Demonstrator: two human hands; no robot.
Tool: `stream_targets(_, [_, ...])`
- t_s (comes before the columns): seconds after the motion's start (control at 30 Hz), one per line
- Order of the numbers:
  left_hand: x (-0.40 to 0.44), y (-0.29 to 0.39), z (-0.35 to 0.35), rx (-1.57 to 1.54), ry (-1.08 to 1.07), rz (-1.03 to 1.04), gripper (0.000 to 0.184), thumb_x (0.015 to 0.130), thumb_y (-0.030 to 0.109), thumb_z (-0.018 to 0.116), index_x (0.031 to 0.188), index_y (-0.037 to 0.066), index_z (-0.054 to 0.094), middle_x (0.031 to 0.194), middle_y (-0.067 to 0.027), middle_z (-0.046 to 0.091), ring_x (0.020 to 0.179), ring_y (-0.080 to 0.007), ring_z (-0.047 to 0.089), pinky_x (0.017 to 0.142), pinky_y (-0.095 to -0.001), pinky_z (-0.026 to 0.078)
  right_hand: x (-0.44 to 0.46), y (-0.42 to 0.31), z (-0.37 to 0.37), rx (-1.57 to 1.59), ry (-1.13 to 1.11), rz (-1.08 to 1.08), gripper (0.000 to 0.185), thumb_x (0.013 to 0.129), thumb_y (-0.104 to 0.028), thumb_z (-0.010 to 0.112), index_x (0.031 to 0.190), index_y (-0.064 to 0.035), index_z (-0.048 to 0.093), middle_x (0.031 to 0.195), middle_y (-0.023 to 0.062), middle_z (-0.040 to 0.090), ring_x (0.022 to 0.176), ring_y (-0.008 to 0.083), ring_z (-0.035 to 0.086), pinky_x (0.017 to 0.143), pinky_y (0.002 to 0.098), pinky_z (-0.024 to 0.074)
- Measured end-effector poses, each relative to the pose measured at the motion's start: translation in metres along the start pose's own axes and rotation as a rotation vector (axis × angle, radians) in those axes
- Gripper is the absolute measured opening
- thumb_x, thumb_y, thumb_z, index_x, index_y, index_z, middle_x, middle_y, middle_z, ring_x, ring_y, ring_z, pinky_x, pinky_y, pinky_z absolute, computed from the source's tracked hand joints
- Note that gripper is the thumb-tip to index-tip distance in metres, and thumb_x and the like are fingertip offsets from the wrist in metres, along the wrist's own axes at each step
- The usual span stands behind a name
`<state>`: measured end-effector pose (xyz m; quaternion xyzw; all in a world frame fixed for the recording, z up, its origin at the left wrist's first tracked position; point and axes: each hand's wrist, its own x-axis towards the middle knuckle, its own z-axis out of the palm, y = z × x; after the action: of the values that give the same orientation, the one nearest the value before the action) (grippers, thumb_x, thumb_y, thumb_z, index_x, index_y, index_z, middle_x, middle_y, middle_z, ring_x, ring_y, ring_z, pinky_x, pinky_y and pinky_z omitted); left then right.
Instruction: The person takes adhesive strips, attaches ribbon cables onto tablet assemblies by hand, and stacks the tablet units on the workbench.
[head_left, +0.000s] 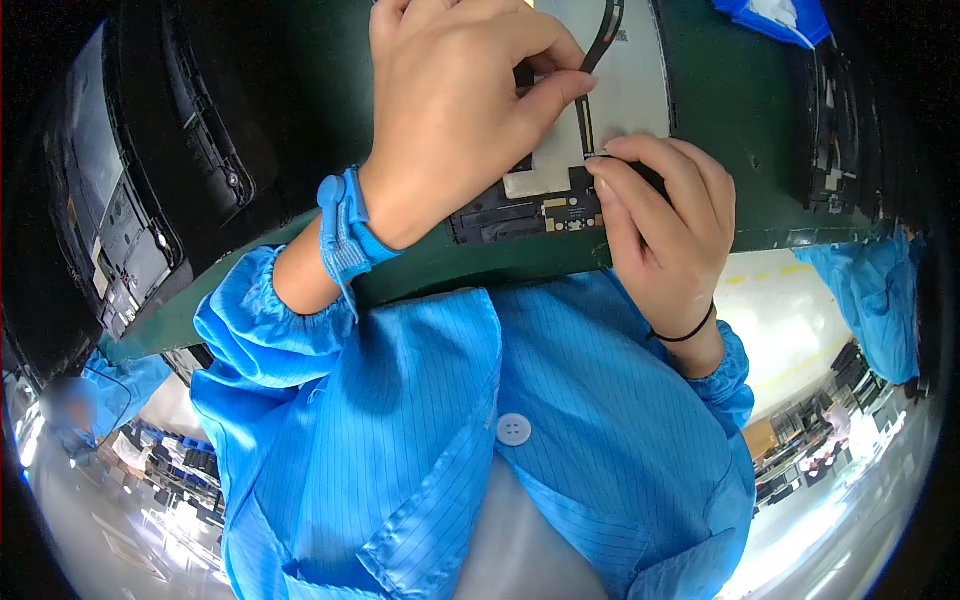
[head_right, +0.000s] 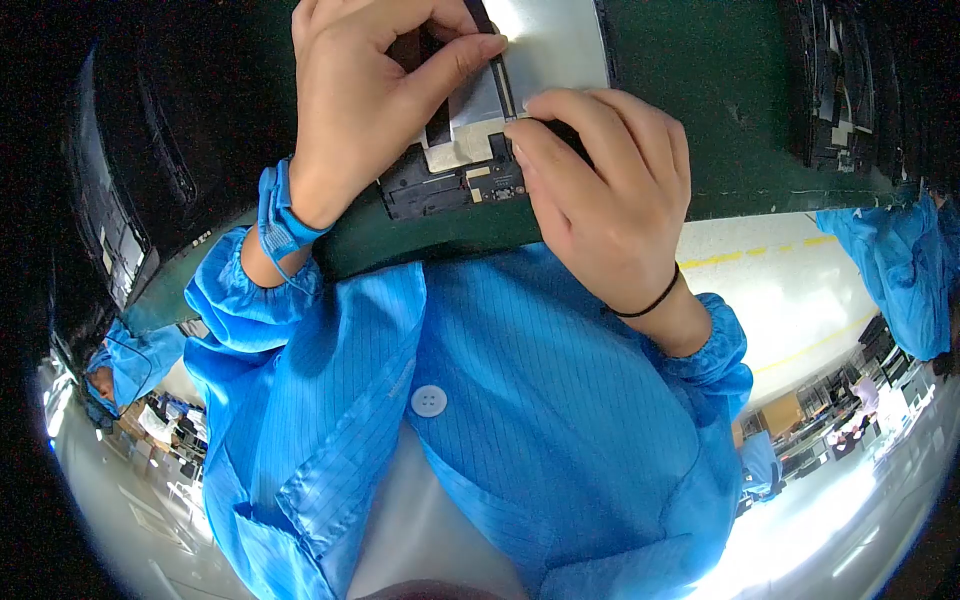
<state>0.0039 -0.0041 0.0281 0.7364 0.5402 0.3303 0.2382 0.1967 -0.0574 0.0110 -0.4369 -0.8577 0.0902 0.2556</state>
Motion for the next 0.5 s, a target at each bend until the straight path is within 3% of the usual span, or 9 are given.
stream_targets(0.37, [0.0013, 0.0014, 0.0011, 0.012, -0.028, -0.015, 0.007, 0.069, 0.007, 0.073, 0.071, 0.009, 0.066, 0.069, -0.004, 0.058, 0.079, -0.0221, 0.052, 0.087, -0.0374, 0.032, 0.0007, 0.0004, -0.0004, 0.005, 0.003, 0.015, 0.024, 0.067, -0.007, 0.071, 0.09, -0.0112, 0.068, 0.1, -0.0005, 0.063, 0.096, 0.0213, 0.058, 0.082, 0.035, 0.0425])
stream_targets(0.5, [-0.0041, -0.0078, 0.0083, 0.044, 0.052, 0.088, 0.008, 0.069, 0.008, 0.074, 0.071, 0.008, 0.066, 0.07, -0.0042, 0.058, 0.08, -0.0228, 0.051, 0.087, -0.0377, 0.033, 0.0003, 0.001, -0.0001, 0.005, 0.013, 0.015, 0.023, 0.067, -0.008, 0.071, 0.09, -0.0111, 0.068, 0.099, -0.0004, 0.063, 0.095, 0.0213, 0.058, 0.082, 0.0352, 0.0426])
